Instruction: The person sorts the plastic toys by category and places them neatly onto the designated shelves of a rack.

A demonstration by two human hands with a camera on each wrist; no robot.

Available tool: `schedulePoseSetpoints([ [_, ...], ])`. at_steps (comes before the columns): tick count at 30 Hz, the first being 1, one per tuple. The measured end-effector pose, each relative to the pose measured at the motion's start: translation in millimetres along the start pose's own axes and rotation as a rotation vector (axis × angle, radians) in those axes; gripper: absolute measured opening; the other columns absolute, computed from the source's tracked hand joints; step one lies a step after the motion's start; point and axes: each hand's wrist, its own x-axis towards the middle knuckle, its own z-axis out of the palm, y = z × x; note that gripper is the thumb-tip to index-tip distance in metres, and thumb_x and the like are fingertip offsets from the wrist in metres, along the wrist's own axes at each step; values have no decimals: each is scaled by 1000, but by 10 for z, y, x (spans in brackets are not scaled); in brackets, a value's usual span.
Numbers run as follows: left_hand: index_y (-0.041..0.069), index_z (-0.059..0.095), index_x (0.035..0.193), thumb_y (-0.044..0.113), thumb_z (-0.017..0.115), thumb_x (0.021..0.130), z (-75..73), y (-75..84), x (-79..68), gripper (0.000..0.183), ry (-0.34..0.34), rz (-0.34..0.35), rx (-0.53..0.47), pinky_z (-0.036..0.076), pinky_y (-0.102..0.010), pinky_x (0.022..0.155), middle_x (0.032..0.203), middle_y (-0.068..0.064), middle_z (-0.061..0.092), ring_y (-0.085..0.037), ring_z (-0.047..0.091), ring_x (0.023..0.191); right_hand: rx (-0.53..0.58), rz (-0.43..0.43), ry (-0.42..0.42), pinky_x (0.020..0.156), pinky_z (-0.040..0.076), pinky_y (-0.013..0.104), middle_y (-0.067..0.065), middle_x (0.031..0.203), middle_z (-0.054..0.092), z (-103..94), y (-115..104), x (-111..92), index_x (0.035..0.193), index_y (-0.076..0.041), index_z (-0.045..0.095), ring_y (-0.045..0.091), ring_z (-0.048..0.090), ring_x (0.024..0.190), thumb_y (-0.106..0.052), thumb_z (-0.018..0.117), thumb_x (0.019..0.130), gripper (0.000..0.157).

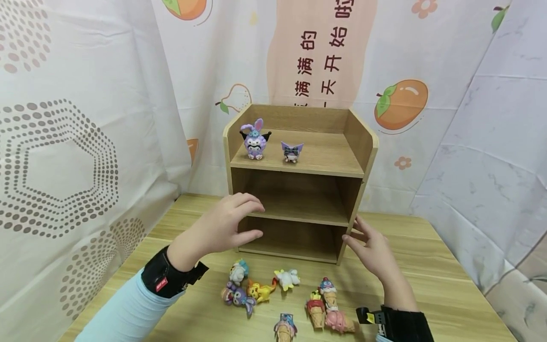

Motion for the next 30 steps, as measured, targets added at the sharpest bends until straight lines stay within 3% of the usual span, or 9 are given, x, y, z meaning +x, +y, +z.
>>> schedulePoseSetpoints([
  [9, 11, 67, 121, 32, 83, 87, 49, 22, -189, 43, -146, -23, 42, 54, -36, 90, 118, -2, 64, -19, 62, 108, 6, -1, -12, 80, 52, 12, 34, 138, 54, 10, 5, -2, 157, 1, 33, 43, 63, 113, -11, 69, 99, 70],
  [17, 15, 67, 122, 31, 82, 87, 153, 17, -318, 41, -342, 0, 70, 53, -32, 94, 116, 2, 64, -16, 62, 107, -2, 0, -11, 80, 52, 12, 34, 137, 56, 7, 13, 6, 157, 0, 33, 34, 66, 111, -12, 69, 99, 70],
  [22, 15, 68, 123, 29, 81, 87, 231, 32, -378, 40, -476, -3, 48, 54, -28, 91, 115, 2, 64, -15, 63, 105, 4, 6, -12, 80, 51, 11, 35, 139, 53, -12, 6, -7, 158, -1, 32, 44, 63, 114, -12, 69, 99, 71],
  [30, 18, 70, 122, 32, 83, 85, 348, 84, -473, 42, -642, -76, -19, 53, -24, 92, 118, 5, 66, -11, 63, 107, -16, 13, -11, 79, 51, 11, 34, 138, 55, -22, -9, -11, 158, -1, 32, 47, 62, 114, -13, 69, 99, 70],
])
